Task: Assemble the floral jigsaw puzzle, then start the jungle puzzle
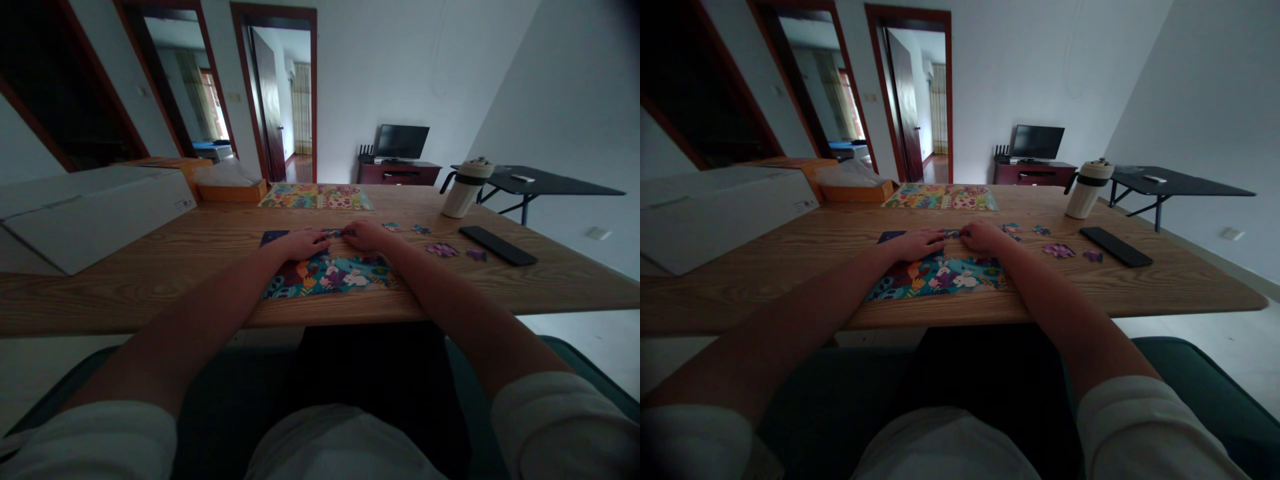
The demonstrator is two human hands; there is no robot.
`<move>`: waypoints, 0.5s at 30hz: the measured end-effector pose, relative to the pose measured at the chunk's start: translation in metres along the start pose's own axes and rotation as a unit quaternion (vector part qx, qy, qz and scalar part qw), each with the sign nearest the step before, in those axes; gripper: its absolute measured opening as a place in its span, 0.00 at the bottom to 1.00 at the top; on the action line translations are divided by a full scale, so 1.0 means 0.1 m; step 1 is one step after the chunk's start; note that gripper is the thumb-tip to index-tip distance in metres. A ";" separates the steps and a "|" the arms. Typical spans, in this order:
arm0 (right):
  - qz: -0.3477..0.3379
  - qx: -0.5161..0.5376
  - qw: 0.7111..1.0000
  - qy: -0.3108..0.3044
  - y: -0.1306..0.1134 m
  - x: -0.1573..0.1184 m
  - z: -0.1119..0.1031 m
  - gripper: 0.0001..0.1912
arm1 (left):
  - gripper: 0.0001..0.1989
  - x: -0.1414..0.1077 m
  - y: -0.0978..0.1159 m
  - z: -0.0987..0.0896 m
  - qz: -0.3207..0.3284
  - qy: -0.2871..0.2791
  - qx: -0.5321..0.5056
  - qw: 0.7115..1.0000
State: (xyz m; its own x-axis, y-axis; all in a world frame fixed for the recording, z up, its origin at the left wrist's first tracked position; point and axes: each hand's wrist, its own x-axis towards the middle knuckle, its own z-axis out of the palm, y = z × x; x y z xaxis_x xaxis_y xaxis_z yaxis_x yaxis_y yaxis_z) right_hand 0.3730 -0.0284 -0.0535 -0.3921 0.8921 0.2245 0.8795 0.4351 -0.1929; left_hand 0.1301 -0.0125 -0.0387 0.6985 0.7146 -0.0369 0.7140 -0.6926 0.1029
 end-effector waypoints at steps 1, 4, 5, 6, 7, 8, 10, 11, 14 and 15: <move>0.006 0.021 1.000 -0.006 0.01 0.00 -0.01 0.14 | 0.34 0.00 0.00 0.00 0.002 -0.002 0.000 1.000; 0.039 0.094 0.995 0.007 0.06 0.00 -0.06 0.18 | 0.35 0.02 -0.01 0.00 0.005 -0.015 0.010 1.000; 0.056 0.115 0.991 0.031 0.09 0.00 -0.09 0.19 | 0.35 0.03 -0.01 0.01 0.004 -0.019 0.014 1.000; 0.074 0.134 0.986 0.061 0.12 -0.01 -0.13 0.20 | 0.35 0.04 -0.01 0.01 0.003 -0.020 0.016 1.000; 0.092 0.149 0.980 0.090 0.16 -0.03 -0.17 0.21 | 0.35 0.04 -0.01 0.01 0.002 -0.019 0.017 1.000; 0.109 0.161 0.974 0.114 0.19 -0.04 -0.20 0.22 | 0.35 0.04 0.00 0.01 0.001 -0.019 0.017 1.000; 0.136 0.176 0.965 0.141 0.24 -0.09 -0.27 0.22 | 0.35 0.04 0.00 0.01 -0.003 -0.022 0.014 1.000; 0.144 0.179 0.962 0.149 0.27 -0.12 -0.31 0.22 | 0.35 0.04 -0.01 0.00 -0.006 -0.022 0.012 1.000; 0.160 0.187 0.951 0.185 0.37 -0.20 -0.41 0.20 | 0.35 0.00 -0.08 -0.03 -0.010 0.003 -0.005 1.000; 0.165 0.193 0.946 0.203 0.41 -0.22 -0.45 0.19 | 0.36 -0.01 -0.12 -0.05 -0.011 0.019 -0.013 1.000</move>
State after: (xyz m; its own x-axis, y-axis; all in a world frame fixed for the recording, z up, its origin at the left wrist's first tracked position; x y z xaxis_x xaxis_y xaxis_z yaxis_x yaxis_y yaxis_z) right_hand 0.4304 -0.0358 -0.0234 0.0911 0.9013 0.4235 0.7411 0.2227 -0.6334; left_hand 0.1205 -0.0045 -0.0352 0.6800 0.7332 -0.0013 0.7273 -0.6742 0.1283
